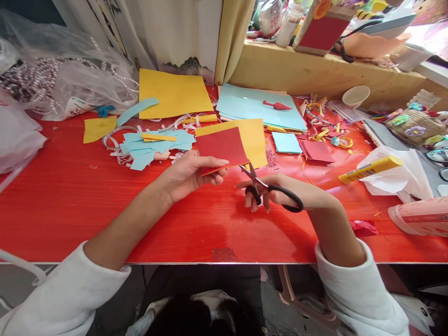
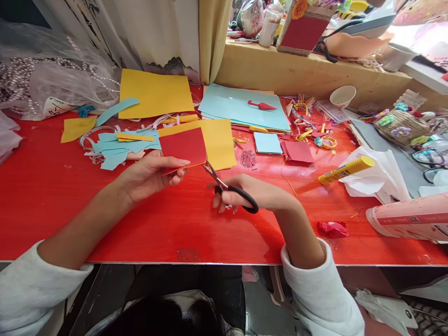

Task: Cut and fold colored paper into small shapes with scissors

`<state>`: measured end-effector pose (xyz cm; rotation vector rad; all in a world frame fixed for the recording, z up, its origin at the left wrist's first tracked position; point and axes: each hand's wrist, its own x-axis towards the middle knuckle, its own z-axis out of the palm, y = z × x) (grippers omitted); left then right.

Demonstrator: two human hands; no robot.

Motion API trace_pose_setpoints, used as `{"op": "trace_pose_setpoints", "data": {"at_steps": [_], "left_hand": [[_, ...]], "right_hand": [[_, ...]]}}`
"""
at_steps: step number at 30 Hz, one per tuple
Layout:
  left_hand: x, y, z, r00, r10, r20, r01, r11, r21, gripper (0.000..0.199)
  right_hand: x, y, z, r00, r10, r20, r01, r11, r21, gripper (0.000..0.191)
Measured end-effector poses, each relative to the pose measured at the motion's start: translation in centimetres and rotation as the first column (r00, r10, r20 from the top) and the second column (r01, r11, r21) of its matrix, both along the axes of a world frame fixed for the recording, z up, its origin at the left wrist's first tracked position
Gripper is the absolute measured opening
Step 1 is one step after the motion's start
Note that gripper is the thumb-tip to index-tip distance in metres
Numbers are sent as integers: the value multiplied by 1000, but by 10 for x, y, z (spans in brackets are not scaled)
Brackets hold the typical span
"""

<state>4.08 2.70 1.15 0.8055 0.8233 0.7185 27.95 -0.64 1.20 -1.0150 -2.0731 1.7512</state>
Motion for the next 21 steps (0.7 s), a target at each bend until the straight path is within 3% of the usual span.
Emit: {"op": "trace_pose_setpoints", "data": {"at_steps": [3, 7, 9, 15, 21], "left_hand": [[-2, 1, 4, 998, 57, 31, -57, 998, 3, 14], [-2, 1, 6, 996, 82, 35, -81, 996, -22, 14], [-2, 0, 7, 997, 63, 35, -61, 997, -39, 15], [-1, -2, 9, 999, 44, 20, -43, 998, -56, 18], [0, -3, 3, 999, -37, -12, 36, 997, -63, 16]], "right_hand": [[17, -1, 4, 985, 160, -59, -159, 987, 21, 78], [26, -1, -6, 920, 169, -354, -154, 986, 70, 106], [24, 0, -12, 901, 131, -413, -121, 991, 50, 103], [4, -1, -10, 956, 102, -277, -137, 985, -110, 94], [-13, -5, -8, 969, -39, -243, -14, 977, -214, 84]]}}
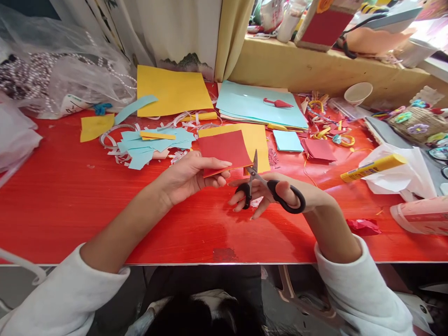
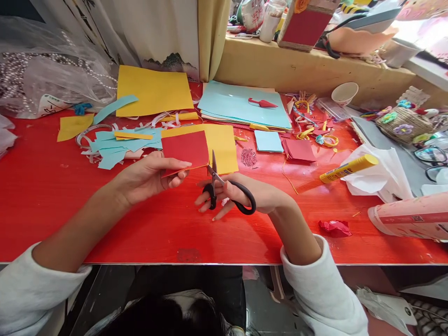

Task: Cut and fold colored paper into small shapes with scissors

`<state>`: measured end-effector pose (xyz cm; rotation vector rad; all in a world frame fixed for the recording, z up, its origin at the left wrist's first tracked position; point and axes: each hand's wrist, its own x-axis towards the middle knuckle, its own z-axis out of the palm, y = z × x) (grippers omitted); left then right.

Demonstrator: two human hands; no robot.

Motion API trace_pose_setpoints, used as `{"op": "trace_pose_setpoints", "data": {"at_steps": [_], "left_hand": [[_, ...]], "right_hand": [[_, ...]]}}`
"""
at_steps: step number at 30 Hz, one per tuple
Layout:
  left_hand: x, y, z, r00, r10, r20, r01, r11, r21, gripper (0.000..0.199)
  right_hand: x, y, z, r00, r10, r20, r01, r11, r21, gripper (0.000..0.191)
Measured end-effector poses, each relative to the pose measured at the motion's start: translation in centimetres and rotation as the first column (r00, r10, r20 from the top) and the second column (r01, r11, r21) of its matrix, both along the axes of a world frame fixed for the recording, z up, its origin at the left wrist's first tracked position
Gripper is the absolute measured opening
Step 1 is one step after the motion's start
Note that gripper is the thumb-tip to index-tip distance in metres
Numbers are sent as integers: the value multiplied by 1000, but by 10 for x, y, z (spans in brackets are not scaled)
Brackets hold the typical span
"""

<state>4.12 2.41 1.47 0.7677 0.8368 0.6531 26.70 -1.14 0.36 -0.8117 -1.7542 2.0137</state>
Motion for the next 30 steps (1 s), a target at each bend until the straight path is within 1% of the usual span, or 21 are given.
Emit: {"op": "trace_pose_setpoints", "data": {"at_steps": [3, 6, 8, 9, 11, 12, 13, 14, 16, 17, 18, 21, 23, 26, 30], "left_hand": [[2, -1, -3, 999, -47, -20, 47, 999, 12, 17], [2, -1, -4, 999, -39, -18, 39, 999, 13, 17], [1, 0, -4, 1000, -5, -11, 5, 1000, 7, 17], [1, 1, -3, 1000, 14, -6, -14, 1000, 4, 17], [0, 2, -2, 998, 57, 14, -57, 998, 6, 17], [-1, 3, -2, 997, 77, 22, -77, 997, 12, 17], [-1, 3, -1, 995, 94, 29, -95, 995, 19, 17], [-1, 3, 0, 994, 106, 35, -107, 994, 26, 16], [-2, 2, 1, 994, 104, 39, -105, 994, 29, 17], [-2, 2, 2, 995, 94, 34, -95, 995, 20, 18], [-2, 2, 2, 996, 81, 28, -81, 997, 9, 19], [-2, 1, 2, 998, 45, 32, -45, 999, -2, 19], [-2, 2, 2, 997, 47, 56, -48, 999, 12, 17], [-2, 2, 1, 997, 45, 64, -46, 999, 20, 17], [0, 1, 0, 999, -7, 47, 8, 1000, -7, 18]], "right_hand": [[-6, -1, 0, 997, -77, 22, 77, 997, -3, 83], [-7, -1, 2, 992, -119, 47, 119, 993, 0, 85], [-1, -1, 6, 991, -92, 98, 91, 996, 10, 88], [4, -1, 8, 990, -58, 130, 56, 998, 19, 88], [17, -2, 14, 982, 39, 186, -44, 999, 22, 83], [24, -2, 16, 978, 94, 186, -101, 995, 25, 80], [31, -1, 17, 976, 116, 184, -123, 992, 30, 78], [36, -1, 18, 979, 107, 172, -115, 993, 35, 78], [41, 0, 18, 997, 75, 37, -77, 994, 75, 93], [41, 1, 17, 999, 49, 5, -49, 995, 82, 98], [39, 2, 17, 999, 38, -4, -38, 996, 77, 99], [27, 4, 14, 996, 69, 57, -71, 996, 46, 88], [19, 5, 13, 994, 65, 90, -67, 997, 27, 87], [12, 7, 12, 993, 52, 108, -52, 999, -2, 92], [5, 9, 12, 992, 10, 127, -9, 1000, -13, 96]]}}
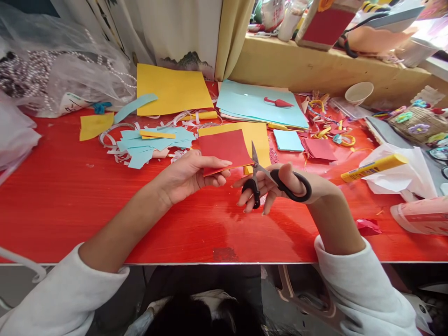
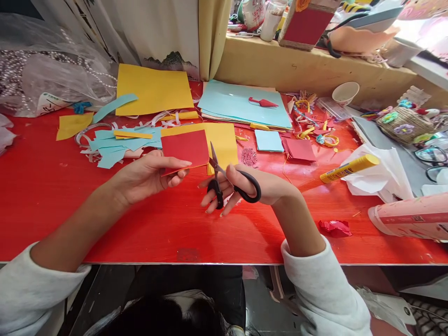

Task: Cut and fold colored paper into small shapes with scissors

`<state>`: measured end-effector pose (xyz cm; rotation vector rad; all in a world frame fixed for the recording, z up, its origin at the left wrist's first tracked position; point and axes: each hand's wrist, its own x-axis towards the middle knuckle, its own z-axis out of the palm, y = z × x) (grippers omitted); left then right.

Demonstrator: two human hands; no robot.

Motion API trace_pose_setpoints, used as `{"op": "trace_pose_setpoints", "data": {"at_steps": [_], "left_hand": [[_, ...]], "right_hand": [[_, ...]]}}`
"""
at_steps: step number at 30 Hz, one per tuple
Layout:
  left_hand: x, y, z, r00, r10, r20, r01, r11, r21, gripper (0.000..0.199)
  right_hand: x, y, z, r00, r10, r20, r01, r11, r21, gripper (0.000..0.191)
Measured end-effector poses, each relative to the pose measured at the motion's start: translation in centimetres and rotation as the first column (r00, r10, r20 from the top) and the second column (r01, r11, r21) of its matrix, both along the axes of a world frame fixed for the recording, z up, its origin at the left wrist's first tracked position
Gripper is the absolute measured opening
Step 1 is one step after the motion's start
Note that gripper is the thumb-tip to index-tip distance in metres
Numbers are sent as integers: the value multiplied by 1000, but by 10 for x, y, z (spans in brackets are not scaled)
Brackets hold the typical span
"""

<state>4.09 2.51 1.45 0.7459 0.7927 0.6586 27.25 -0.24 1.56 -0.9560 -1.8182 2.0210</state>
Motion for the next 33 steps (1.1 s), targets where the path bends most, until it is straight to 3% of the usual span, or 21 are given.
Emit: {"op": "trace_pose_setpoints", "data": {"at_steps": [6, 13, 17, 24, 33], "left_hand": [[4, -4, -2, 997, -49, -66, 50, 999, 4, 16], [7, -4, -4, 997, -64, -36, 64, 998, 7, 13], [6, -4, -3, 998, -52, -25, 51, 998, -27, 15], [5, -3, -4, 999, -22, -36, 21, 999, -27, 13], [4, -3, -7, 996, -40, -83, 40, 999, -10, 15]], "right_hand": [[-7, 2, 0, 988, -150, 39, 150, 989, 13, 89], [-16, 5, -1, 964, -211, 160, 181, 966, 184, 79], [-17, 5, -8, 952, -273, 137, 233, 939, 253, 71], [-24, 3, -18, 922, -385, 33, 365, 897, 250, 70], [-24, 0, -12, 910, -413, 29, 395, 887, 237, 67]]}}
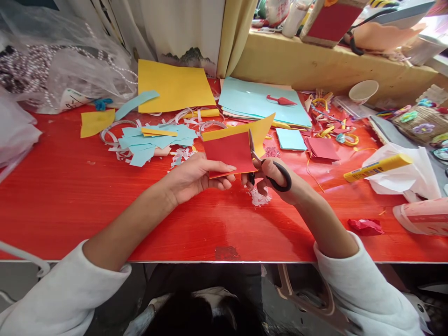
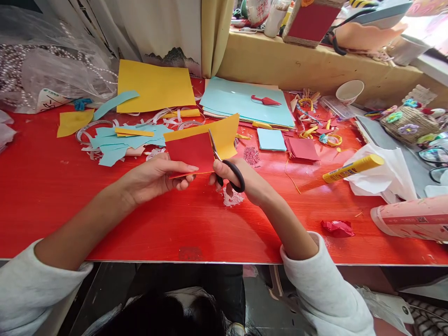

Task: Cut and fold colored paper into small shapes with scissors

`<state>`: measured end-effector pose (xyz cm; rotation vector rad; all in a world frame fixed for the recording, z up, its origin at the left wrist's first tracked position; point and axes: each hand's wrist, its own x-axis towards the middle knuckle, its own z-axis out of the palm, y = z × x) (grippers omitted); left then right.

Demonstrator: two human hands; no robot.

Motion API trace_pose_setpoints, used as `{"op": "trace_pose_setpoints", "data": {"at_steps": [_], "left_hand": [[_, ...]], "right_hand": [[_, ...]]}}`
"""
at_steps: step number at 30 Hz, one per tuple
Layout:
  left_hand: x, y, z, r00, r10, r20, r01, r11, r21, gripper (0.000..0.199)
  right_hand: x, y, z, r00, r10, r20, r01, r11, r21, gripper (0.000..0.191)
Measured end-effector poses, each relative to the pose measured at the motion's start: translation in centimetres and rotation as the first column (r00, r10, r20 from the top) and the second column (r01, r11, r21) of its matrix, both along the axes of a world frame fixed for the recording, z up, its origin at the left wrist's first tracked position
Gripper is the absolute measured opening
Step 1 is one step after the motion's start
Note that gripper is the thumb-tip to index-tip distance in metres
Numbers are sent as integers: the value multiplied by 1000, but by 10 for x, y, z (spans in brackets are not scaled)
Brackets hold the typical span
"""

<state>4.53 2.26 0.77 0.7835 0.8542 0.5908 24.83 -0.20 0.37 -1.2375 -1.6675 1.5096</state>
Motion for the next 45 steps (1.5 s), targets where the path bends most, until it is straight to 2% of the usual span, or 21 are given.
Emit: {"op": "trace_pose_setpoints", "data": {"at_steps": [4, 9, 18, 25, 30, 36, 45], "left_hand": [[-1, 1, -3, 1000, -14, -22, 14, 1000, 20, 16], [-1, 2, -6, 1000, -28, 3, 27, 999, 27, 13], [1, 2, -1, 1000, 7, -27, -6, 1000, 12, 14], [2, 2, -6, 999, 8, -33, -7, 1000, 22, 17], [4, 0, -9, 1000, -24, -8, 25, 999, 47, 17], [3, 0, -11, 1000, -14, -27, 15, 999, 49, 15], [4, 1, -14, 1000, -11, -10, 11, 998, 69, 16]], "right_hand": [[0, 0, 2, 1000, 9, 28, -8, 1000, -26, 67], [-3, 2, -3, 993, -80, 82, 81, 997, -14, 65], [-10, -1, -15, 978, -205, -25, 206, 978, 36, 61], [-17, -5, -15, 962, -268, -52, 270, 963, 26, 61], [-17, -5, -16, 960, -269, -71, 270, 963, -3, 60], [-14, -5, -19, 963, -269, -26, 270, 962, 41, 55], [-21, -7, -16, 936, -351, -40, 352, 936, 23, 58]]}}
